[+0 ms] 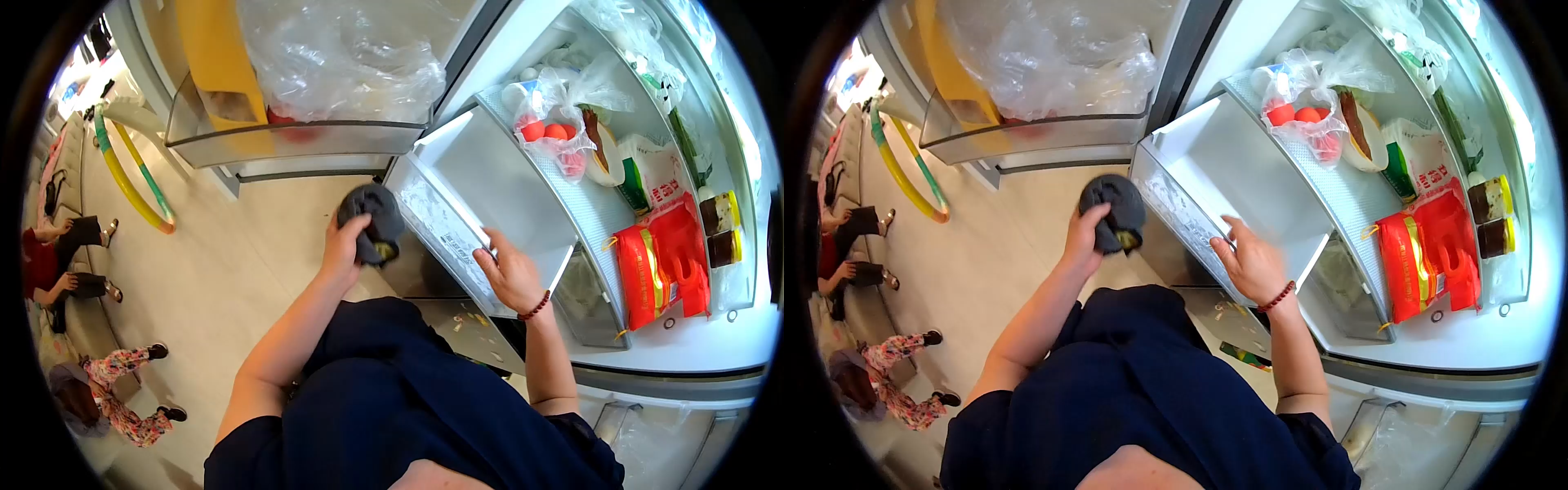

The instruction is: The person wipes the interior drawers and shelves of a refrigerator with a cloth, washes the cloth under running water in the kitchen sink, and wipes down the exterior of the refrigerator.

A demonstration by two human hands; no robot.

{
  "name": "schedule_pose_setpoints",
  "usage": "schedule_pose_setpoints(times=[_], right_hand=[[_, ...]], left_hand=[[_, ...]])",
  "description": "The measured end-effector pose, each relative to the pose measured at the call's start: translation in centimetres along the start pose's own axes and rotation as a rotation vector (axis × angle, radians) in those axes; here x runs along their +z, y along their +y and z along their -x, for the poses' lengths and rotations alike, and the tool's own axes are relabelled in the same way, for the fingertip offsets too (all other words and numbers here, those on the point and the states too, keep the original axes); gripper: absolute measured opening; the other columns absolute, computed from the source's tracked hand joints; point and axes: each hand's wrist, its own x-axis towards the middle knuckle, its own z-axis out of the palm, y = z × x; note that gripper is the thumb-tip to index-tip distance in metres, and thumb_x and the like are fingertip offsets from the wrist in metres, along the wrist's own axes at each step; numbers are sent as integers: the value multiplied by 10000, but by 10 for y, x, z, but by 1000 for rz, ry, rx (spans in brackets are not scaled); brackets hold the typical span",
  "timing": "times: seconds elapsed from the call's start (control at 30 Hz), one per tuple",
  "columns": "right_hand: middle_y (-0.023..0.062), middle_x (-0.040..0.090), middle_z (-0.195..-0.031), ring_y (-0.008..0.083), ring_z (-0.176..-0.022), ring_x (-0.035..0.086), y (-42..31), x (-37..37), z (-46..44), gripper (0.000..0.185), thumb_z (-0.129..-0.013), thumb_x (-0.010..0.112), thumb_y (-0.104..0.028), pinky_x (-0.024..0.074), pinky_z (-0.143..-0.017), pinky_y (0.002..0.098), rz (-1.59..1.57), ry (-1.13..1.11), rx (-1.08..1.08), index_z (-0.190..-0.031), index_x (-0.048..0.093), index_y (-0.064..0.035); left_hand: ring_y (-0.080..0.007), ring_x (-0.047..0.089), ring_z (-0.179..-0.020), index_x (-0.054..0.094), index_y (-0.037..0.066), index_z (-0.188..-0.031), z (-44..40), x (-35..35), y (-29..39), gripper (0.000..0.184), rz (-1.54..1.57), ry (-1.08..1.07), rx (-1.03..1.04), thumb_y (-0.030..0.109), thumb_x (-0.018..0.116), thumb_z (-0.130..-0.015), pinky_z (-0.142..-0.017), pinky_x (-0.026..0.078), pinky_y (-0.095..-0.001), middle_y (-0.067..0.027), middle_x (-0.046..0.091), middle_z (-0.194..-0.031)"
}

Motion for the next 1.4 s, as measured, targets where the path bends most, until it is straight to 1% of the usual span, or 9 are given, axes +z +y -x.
schedule_pose_setpoints(times=[0.17, 0.3, 0.4, 0.5, 0.63, 0.8, 1.03, 1.23, 1.4], right_hand=[[181, 611, -740, 396, -717, 585, 9, 8, -6, 250, -951, 505, -284, 436, -618, 459, 20, -68, -48, -979, 484, -37], [201, 579, -717, 418, -695, 557, 16, 7, -18, 240, -940, 528, -244, 416, -589, 455, -46, -106, -64, -899, 441, -24], [215, 552, -694, 435, -671, 531, 22, 10, -17, 233, -929, 548, -201, 401, -569, 457, -112, -109, -95, -883, 426, -8], [148, 581, -719, 244, -657, 605, 26, 11, -22, 223, -953, 530, -175, 459, -597, 341, -90, -133, -94, -872, 433, 9], [141, 567, -704, 226, -648, 595, 19, 10, -28, 233, -956, 528, -179, 458, -597, 332, -113, -128, -74, -862, 429, 9], [134, 563, -704, 211, -645, 585, 24, 12, -31, 239, -956, 530, -176, 457, -600, 326, -114, -141, -74, -849, 425, 11], [123, 536, -695, 204, -644, 562, 18, 11, -31, 228, -959, 515, -149, 446, -594, 324, -204, -164, -48, -840, 410, 15], [154, 547, -665, 279, -605, 561, 22, 15, -31, 250, -955, 527, -171, 437, -567, 362, -224, -121, -91, -836, 393, 4], [93, 516, -705, 149, -654, 554, 18, 12, -31, 191, -963, 501, -115, 449, -611, 291, -193, -148, -44, -846, 425, 16]], left_hand=[[-197, 555, -998, 491, 20, -1221, -60, 26, -61, 431, -548, 236, 585, 116, 635, -827, -898, 436, -318, -104, 574, -1116], [-308, 529, -970, 508, 44, -1106, -4, 62, -90, 479, -700, -74, 889, 11, 684, -661, -868, 437, -367, -142, 484, -1042], [-355, 544, -920, 523, 91, -1113, 8, 66, -84, 556, -733, -166, 843, 2, 703, -594, -785, 484, -379, -154, 486, -1025], [-357, 535, -942, 532, 79, -1092, -20, 54, -68, 537, -808, -165, 910, -12, 689, -586, -811, 475, -381, -152, 485, -1027], [-254, 561, -955, 535, 11, -1077, -71, 40, -64, 390, -584, 243, 747, 5, 637, -701, -879, 434, -339, -114, 551, -981], [-330, 527, -960, 522, 19, -1071, -71, 40, -82, 409, -533, 385, 703, 17, 635, -678, -871, 424, -403, -163, 512, -997], [-400, 546, -958, 521, 65, -1080, -2, 32, -127, 442, -758, -73, 574, 7, 673, -669, -822, 472, -430, -169, 511, -1021], [-358, 560, -1016, 551, 31, -1072, -107, -3, -80, 392, -606, 454, 579, 47, 673, -700, -881, 452, -412, -185, 554, -1031], [-391, 556, -1015, 515, 37, -1107, -37, 31, -128, 450, -656, 289, 458, 56, 687, -691, -853, 470, -430, -182, 529, -1055]])
